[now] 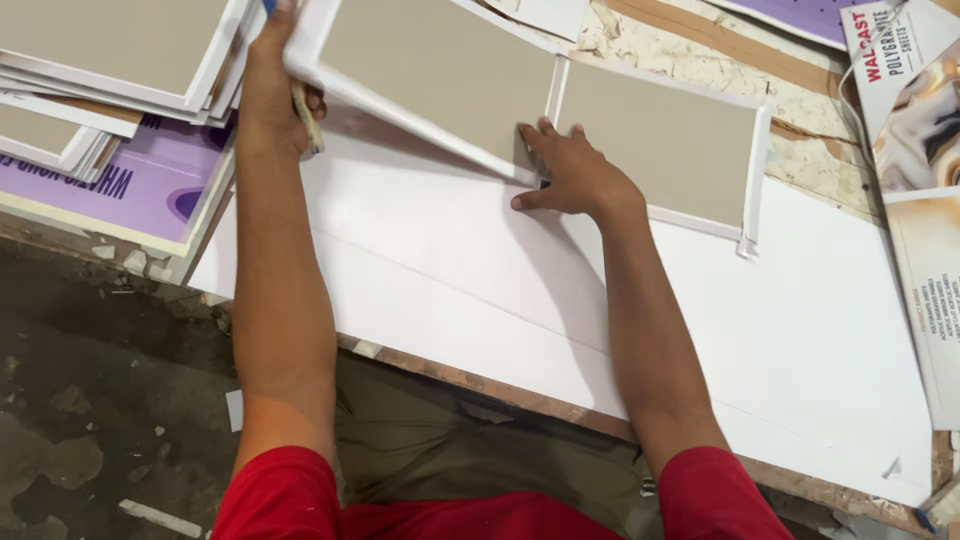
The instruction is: The person places a printed sheet onto a white board and smooths it with a blue squeegee. They then position a white frame over the sheet and press the edges to secure it. The person repeats this process with additional sheets and frames, stacking the completed units on the table.
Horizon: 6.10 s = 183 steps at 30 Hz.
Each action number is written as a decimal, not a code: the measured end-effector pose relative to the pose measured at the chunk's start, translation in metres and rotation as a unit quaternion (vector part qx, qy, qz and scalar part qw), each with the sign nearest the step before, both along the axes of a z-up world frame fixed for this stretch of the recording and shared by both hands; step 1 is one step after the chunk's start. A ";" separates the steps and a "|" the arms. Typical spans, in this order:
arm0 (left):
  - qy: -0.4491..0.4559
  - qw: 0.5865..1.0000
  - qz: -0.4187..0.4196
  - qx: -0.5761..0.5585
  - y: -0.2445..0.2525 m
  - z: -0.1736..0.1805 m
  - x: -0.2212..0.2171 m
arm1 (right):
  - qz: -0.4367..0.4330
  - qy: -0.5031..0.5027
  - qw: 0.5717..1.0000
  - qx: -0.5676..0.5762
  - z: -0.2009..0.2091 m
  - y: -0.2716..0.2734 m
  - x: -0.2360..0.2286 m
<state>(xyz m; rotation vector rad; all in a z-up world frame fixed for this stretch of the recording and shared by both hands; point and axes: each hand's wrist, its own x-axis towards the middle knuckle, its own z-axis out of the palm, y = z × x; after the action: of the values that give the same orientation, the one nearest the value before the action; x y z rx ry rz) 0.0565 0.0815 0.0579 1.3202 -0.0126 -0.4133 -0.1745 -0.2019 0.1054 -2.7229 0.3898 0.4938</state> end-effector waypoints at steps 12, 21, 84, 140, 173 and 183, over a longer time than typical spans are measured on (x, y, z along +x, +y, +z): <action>-0.456 0.814 0.097 0.347 -0.027 -0.018 -0.025 | -0.002 -0.048 0.997 -0.067 0.026 0.018 -0.022; -0.432 0.727 -0.256 0.468 -0.076 -0.012 -0.223 | 0.048 -0.092 0.988 -0.116 0.019 0.016 -0.042; -0.479 0.713 -0.253 0.445 0.039 0.023 -0.180 | 0.117 -0.322 0.939 -0.041 -0.020 0.015 -0.064; -0.353 0.870 -0.127 0.319 -0.049 0.037 -0.288 | 0.012 -0.438 0.899 0.007 -0.034 -0.053 -0.036; -0.337 0.571 -0.031 0.748 -0.135 -0.057 -0.136 | -0.352 -0.444 0.793 -0.223 -0.078 -0.209 -0.187; -0.424 0.642 -0.010 0.639 -0.280 -0.105 -0.215 | -0.543 -0.274 0.758 -0.234 -0.103 -0.260 -0.234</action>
<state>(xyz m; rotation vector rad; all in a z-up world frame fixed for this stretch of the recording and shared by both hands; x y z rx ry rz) -0.1581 -0.1989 -0.0468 2.8470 -0.6342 0.3666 -0.4086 -0.4614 0.0028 -2.2740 1.8985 -0.7874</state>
